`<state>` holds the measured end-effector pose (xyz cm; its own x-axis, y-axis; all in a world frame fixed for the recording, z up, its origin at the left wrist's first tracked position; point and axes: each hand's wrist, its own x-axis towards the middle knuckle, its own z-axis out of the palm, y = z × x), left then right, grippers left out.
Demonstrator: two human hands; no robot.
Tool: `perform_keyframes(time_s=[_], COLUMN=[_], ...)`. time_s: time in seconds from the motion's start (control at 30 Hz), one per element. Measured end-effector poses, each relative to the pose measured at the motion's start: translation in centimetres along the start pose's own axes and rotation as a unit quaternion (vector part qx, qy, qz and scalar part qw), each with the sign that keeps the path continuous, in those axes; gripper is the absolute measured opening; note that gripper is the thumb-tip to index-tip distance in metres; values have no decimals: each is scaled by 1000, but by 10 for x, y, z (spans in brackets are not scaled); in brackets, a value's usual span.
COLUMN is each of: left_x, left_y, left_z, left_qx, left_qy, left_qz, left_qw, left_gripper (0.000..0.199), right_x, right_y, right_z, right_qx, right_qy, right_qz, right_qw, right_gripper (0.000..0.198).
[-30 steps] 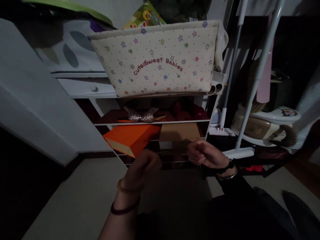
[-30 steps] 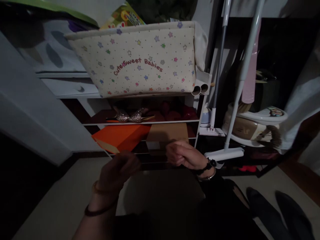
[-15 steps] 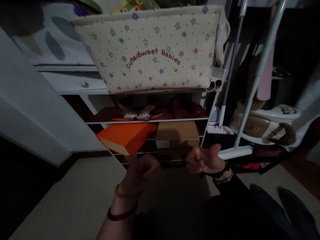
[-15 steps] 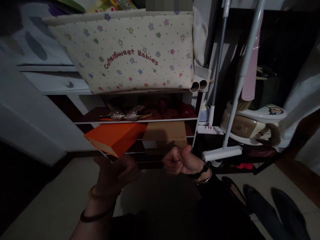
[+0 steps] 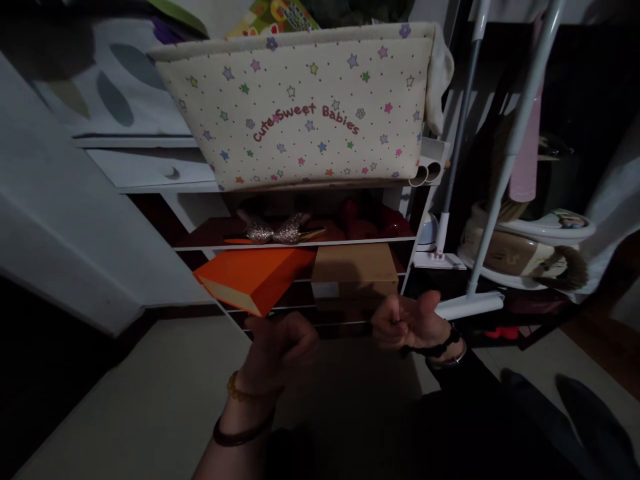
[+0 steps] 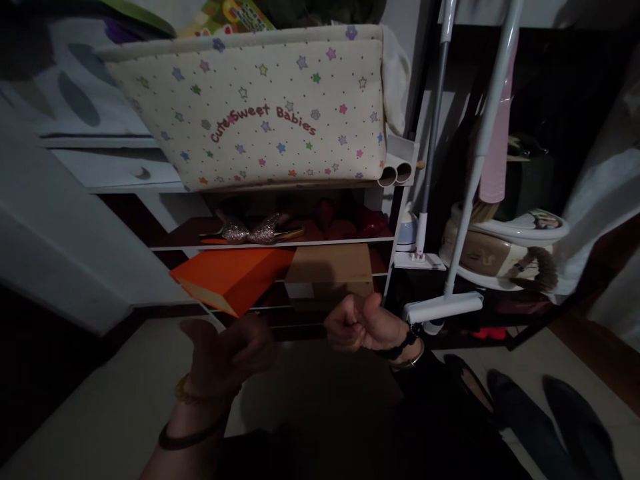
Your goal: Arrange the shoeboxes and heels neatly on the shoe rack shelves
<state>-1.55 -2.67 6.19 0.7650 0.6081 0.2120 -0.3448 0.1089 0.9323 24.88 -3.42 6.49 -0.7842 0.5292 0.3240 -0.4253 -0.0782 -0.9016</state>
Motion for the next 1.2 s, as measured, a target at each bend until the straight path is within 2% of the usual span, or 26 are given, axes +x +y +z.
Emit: perform_keyframes(time_s=[0.37, 0.73, 0.9, 1.03, 1.13, 1.2], left_x=[-6, -2, -1, -5, -4, 0], left_y=[-2, -1, -5, -7, -10, -16], left_z=[5, 4, 2, 2, -2, -11], left_qx=[-1, -2, 25, 72, 131, 211], left_qy=[-49, -29, 46, 114, 161, 205], left_qz=[8, -4, 33, 45, 38, 15], left_qw=[999, 1000, 998, 990, 977, 956], left_gripper=[88, 86, 71, 58, 57, 56], right_x=[-2, -4, -10, -17, -17, -17], right_y=[0, -2, -3, -6, -4, 3], right_z=[4, 6, 6, 10, 13, 12], right_qx=[-1, -22, -49, -82, -162, -254], right_qy=[-45, -9, 44, 115, 194, 246], right_qz=[10, 24, -13, -43, -32, 15], right_qw=[999, 999, 998, 989, 967, 935], right_gripper=[83, 84, 79, 64, 53, 51])
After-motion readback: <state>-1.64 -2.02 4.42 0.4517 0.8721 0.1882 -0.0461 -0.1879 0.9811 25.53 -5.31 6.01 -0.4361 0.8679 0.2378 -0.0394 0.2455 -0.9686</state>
